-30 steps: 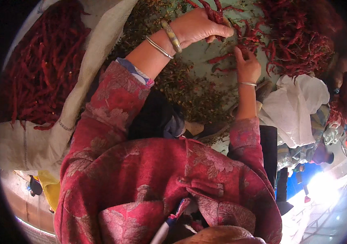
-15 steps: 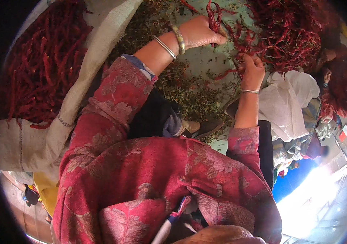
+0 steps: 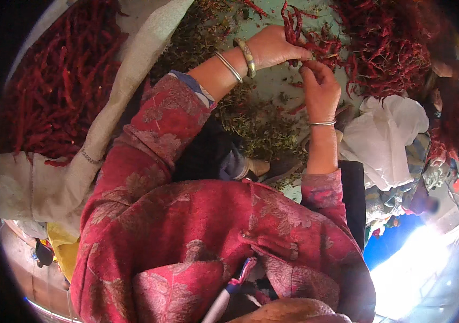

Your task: The person sits on the floor and repeatedly picks dried red chilies from a large pile, removes stems by hand, and places the cleaned chilies into a white sack. The task continues with consistent hand motions and no tools used.

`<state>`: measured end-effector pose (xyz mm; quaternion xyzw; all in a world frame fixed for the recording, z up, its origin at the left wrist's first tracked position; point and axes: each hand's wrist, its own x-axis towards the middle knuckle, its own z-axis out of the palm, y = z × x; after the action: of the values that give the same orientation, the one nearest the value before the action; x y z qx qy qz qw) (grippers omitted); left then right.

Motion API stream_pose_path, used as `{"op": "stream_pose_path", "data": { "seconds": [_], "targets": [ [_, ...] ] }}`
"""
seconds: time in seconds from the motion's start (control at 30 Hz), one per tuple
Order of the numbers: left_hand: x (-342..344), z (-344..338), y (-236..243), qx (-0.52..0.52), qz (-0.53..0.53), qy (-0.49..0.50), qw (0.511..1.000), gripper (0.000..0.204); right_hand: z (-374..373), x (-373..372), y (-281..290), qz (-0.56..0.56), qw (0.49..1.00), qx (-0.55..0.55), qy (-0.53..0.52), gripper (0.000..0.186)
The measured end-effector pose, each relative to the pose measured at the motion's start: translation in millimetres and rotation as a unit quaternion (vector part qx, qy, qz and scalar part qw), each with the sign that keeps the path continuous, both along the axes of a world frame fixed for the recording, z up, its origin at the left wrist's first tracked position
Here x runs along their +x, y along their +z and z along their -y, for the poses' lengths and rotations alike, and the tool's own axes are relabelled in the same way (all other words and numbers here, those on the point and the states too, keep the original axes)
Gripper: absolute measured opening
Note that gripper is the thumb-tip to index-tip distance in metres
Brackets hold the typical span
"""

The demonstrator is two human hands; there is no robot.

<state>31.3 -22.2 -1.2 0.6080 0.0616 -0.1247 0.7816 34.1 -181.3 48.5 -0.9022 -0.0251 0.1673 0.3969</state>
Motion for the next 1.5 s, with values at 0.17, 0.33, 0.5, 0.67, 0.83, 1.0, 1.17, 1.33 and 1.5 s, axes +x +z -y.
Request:
{"op": "stream_pose_path", "data": {
  "seconds": [0.17, 0.33, 0.5, 0.67, 0.83, 1.0, 1.17, 1.33, 1.5],
  "targets": [
    [2.1, 1.7, -6.9, -0.036, -0.057, 0.015, 0.998, 0.021, -3.9, 4.0, 1.3, 0.049, 0.998, -0.027, 0.037, 0.018],
    [1.0, 1.9, -1.0, -0.021, -0.064, -0.024, 0.997, 0.021, -1.4, 5.6, 3.9, 0.102, 0.979, -0.144, 0.105, 0.018],
    [-0.7, 2.5, 3.2, -0.010, -0.040, -0.041, 0.998, 0.024, 1.6, 4.7, -5.2, 0.104, 0.993, -0.035, 0.048, 0.016],
    [-2.6, 6.3, -1.5, -0.043, -0.008, -0.040, 0.998, 0.023, 4.8, 2.7, -2.7, 0.081, 0.995, -0.030, 0.040, 0.016],
    [-1.4, 10.0, -0.5, 0.027, -0.019, -0.037, 0.999, 0.018, 4.9, -1.0, -5.3, 0.086, 0.995, -0.042, 0.041, 0.017],
    [-3.2, 9.2, -0.8, 0.080, -0.004, 0.014, 0.997, 0.014, -2.1, 0.9, -3.7, 0.109, 0.991, -0.056, 0.047, 0.015],
    [-3.5, 10.0, 0.0, 0.055, -0.004, -0.005, 0.998, 0.015, 5.4, -0.2, -9.4, 0.104, 0.986, -0.089, 0.092, 0.013],
    [-3.3, 7.8, 8.3, -0.041, -0.084, -0.014, 0.995, 0.010, 2.8, -1.1, 5.1, -0.082, 0.994, 0.064, 0.025, 0.011],
    [-6.9, 20.4, 4.1, -0.095, -0.058, 0.014, 0.994, 0.011, 8.4, -7.2, 21.7, -0.221, 0.959, 0.179, -0.021, 0.009]
  ]
}}
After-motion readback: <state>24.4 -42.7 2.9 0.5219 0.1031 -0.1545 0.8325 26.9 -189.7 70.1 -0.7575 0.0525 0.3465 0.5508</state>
